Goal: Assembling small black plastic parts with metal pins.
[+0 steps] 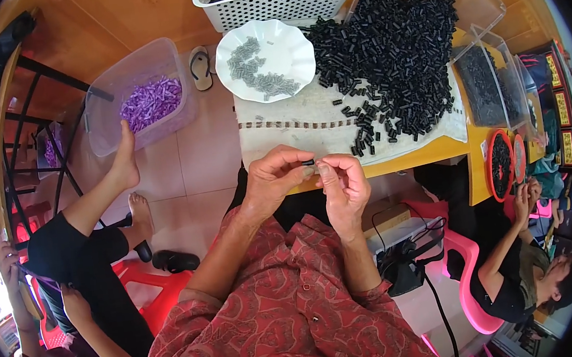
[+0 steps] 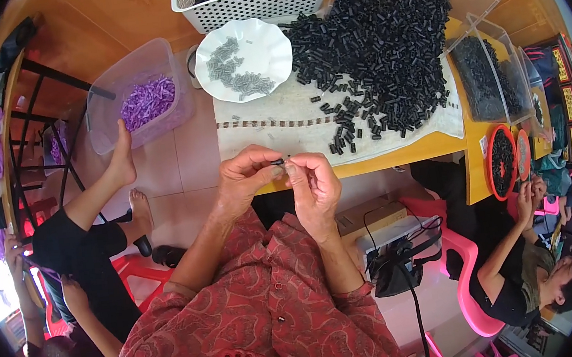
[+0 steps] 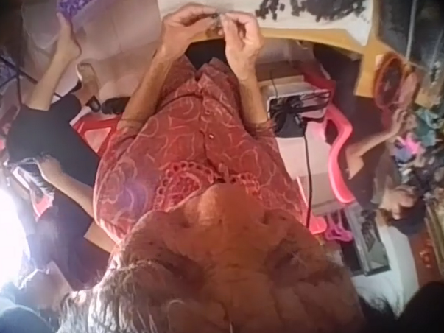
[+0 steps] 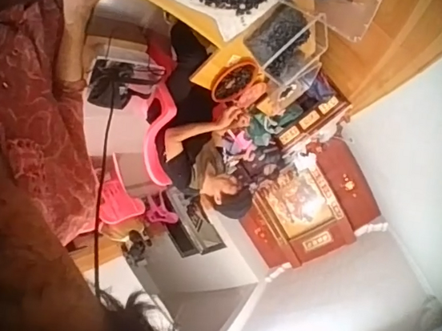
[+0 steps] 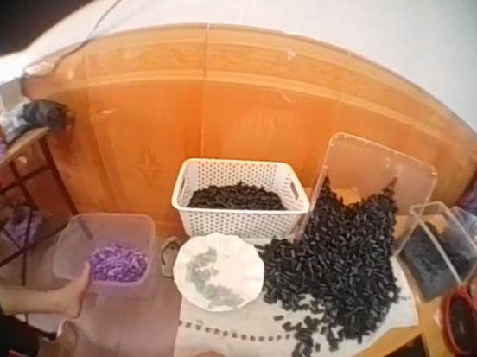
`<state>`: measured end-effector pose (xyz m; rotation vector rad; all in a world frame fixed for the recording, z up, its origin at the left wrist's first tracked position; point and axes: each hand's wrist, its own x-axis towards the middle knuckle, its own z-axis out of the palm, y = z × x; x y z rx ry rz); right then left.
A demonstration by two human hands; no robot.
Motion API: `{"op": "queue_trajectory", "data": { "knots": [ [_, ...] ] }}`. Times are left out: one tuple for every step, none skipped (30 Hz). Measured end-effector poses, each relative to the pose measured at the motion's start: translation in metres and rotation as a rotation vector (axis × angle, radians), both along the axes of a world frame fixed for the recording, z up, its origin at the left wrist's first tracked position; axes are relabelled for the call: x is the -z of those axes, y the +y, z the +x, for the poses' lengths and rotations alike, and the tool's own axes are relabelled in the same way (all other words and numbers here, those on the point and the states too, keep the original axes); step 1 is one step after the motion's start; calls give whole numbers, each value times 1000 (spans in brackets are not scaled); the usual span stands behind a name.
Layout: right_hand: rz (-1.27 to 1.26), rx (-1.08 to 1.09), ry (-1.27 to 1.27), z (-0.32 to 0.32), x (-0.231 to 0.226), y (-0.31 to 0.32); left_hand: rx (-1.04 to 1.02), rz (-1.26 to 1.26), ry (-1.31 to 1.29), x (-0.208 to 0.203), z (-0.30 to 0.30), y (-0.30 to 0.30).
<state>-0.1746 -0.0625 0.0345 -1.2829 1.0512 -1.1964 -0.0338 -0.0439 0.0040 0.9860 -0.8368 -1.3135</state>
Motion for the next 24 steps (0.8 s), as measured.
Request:
{"op": "queue_trajectory", "data": {
  "knots": [
    [-11, -9, -11, 2, 0, 1, -6, -1, 2, 1, 1, 1],
    [-12, -15, -9, 3, 0, 1, -8, -9, -19, 2, 2, 2],
    [-16, -12, 8, 4, 0, 2, -9, -17, -40, 2, 2, 3],
    [-20, -8, 26, 5, 0, 2, -14, -19, -38, 1, 2, 5],
    [-21, -12, 29, 6, 2, 3, -8, -7, 3, -2, 2, 6],
    [-36, -10, 40, 6, 4, 3, -3, 4, 45, -3, 2, 7],
    [-51, -8, 50, 7, 6, 3, -7, 3, 47, -3, 3, 8],
    [-52, -12, 53, 8, 5, 4, -6, 7, 28, -3, 4, 9],
    [-53, -16, 48, 10, 5, 4, -5, 11, 9, -3, 6, 10],
    [-53, -20, 42, 11, 4, 4, -10, 10, 12, -3, 7, 11],
    [-54, -25, 45, 12, 3, 4, 16, 36, 5, -2, 9, 12],
    [-53, -20, 58, 13, 1, 4, 42, 61, -2, -2, 10, 13],
    [-52, -16, 71, 13, 0, 5, 37, 60, 1, -3, 11, 13],
    [-53, -21, 73, 14, 0, 5, 54, 105, 75, -4, 11, 14],
    [-52, -23, 95, 15, -1, 5, 71, 151, 149, -5, 12, 15],
    [-51, -25, 118, 16, -2, 5, 67, 149, 152, -6, 13, 15],
    [-52, -29, 120, 16, -3, 5, 73, 152, 168, -7, 14, 16],
    [-45, -36, 122, 18, -5, 5, 79, 154, 185, -8, 15, 16],
    [-37, -43, 124, 18, -7, 6, 75, 152, 187, -8, 15, 17],
    [-38, -47, 125, 19, -8, 7, 53, 143, 248, -7, 15, 18],
    [-12, -54, 86, 20, -9, 8, 31, 134, 309, -7, 16, 19],
    [12, -62, 46, 21, -10, 9, 28, 131, 309, -4, 17, 21],
    [9, -65, 45, 22, -8, 9, 35, 120, 437, 2, 17, 23],
    [-33, -70, 20, 23, -4, 9, 43, 108, 564, 9, 17, 25]
  ]
}}
